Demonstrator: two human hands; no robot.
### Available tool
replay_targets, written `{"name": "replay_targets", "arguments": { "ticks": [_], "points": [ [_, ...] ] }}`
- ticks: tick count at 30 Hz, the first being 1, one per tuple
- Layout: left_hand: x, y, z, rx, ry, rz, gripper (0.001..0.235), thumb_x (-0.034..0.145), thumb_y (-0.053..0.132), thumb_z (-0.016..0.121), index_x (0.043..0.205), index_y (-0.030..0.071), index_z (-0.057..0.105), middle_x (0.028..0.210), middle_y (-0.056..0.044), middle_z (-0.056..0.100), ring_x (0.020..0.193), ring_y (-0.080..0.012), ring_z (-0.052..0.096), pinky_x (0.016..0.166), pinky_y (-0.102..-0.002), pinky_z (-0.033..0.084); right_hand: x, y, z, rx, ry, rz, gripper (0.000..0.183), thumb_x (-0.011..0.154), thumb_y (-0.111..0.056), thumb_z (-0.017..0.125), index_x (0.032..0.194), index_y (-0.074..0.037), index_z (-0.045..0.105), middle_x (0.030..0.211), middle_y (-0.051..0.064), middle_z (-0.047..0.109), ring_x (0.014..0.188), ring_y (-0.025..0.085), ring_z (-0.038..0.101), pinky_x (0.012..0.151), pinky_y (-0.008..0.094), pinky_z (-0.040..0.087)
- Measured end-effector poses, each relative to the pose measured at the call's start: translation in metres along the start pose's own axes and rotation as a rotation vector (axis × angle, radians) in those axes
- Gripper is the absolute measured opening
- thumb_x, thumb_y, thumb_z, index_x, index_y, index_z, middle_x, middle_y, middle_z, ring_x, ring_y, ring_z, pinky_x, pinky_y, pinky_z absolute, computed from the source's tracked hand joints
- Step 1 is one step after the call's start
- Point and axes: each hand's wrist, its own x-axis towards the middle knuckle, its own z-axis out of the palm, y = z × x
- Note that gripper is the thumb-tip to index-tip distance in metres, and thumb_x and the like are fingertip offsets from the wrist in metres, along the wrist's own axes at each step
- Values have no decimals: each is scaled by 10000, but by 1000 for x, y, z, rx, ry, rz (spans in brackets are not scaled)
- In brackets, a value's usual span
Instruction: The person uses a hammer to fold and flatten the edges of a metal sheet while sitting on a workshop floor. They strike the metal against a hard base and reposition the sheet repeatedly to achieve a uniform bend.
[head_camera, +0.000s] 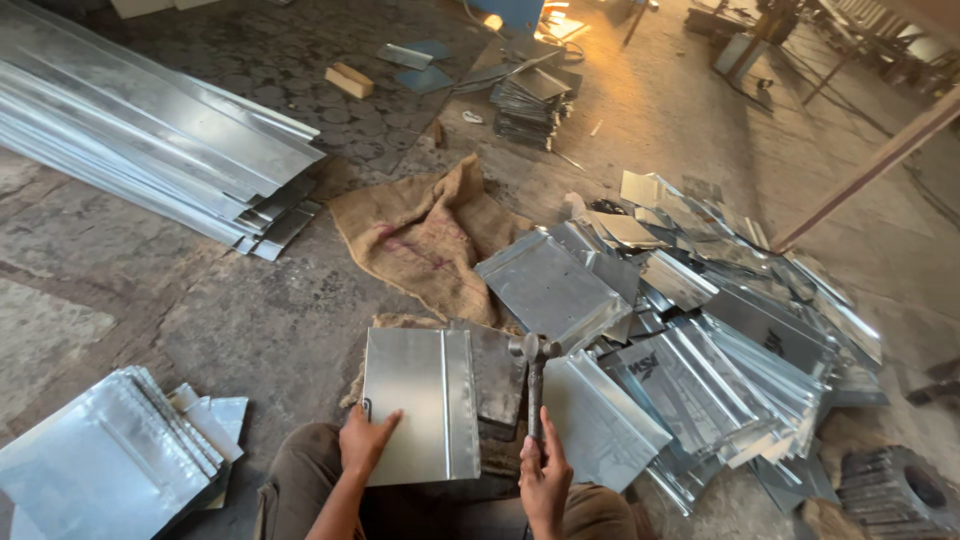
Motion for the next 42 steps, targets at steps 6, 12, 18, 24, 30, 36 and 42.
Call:
{"name": "replay_targets", "arguments": {
  "ticks": [6, 12, 18, 24, 30, 36, 42],
  "points": [
    [-22, 29, -3, 39, -35, -158, 738, 662, 515, 894, 1174, 50, 637, 1087, -254, 733, 1028, -446, 703, 869, -520, 565, -5, 3, 24, -208, 19, -559, 435, 1006, -136, 609, 1433, -69, 562, 1236, 234, 716, 1102, 394, 703, 845, 426, 566],
    [-21, 30, 0, 92, -48, -190, 708, 698, 534, 891, 1110, 21, 631, 1054, -281, 718, 1030, -481, 677, 863, -545, 551, 1, 35, 27, -288, -60, -246, 448, 952, -186, 649, 1394, -123, 617, 1196, 212, 726, 1054, 368, 737, 830, 410, 586],
    [5, 41, 12, 104, -13, -118, 689, 691, 552, 876, 1064, 19, 649, 1059, -254, 742, 1019, -455, 705, 877, -525, 556, -2, 17, 23, -208, 32, -339, 430, 943, -150, 626, 1369, -91, 601, 1270, 209, 707, 1086, 365, 730, 823, 414, 593],
    [4, 57, 7, 120, -81, -199, 719, 710, 559, 856, 1110, 2, 643, 1077, -230, 742, 1033, -414, 718, 866, -538, 560, 3, 35, 30, -312, -93, -188, 453, 934, -154, 656, 1384, -134, 610, 1228, 188, 725, 1104, 384, 701, 832, 411, 578],
    [20, 65, 14, 85, 13, -136, 774, 699, 518, 882, 1224, 19, 609, 1136, -277, 694, 1086, -469, 662, 882, -547, 538, -2, 26, 25, -233, -29, -232, 446, 942, -164, 624, 1385, -145, 586, 1230, 179, 727, 1001, 368, 737, 797, 416, 580],
    [37, 62, 21, 91, -29, -161, 700, 704, 518, 872, 1149, 24, 651, 1122, -241, 718, 1072, -434, 683, 893, -533, 541, 8, 24, 37, -258, 10, -237, 457, 929, -146, 655, 1384, -132, 619, 1161, 225, 724, 1079, 402, 708, 800, 416, 581],
    [44, 61, 32, 140, 17, -198, 764, 690, 586, 872, 1137, 5, 657, 1091, -251, 731, 1004, -431, 719, 835, -523, 576, -8, 8, 18, -239, 7, -129, 460, 946, -168, 622, 1404, -161, 579, 1207, 185, 733, 922, 403, 705, 779, 428, 569]
  ]
}}
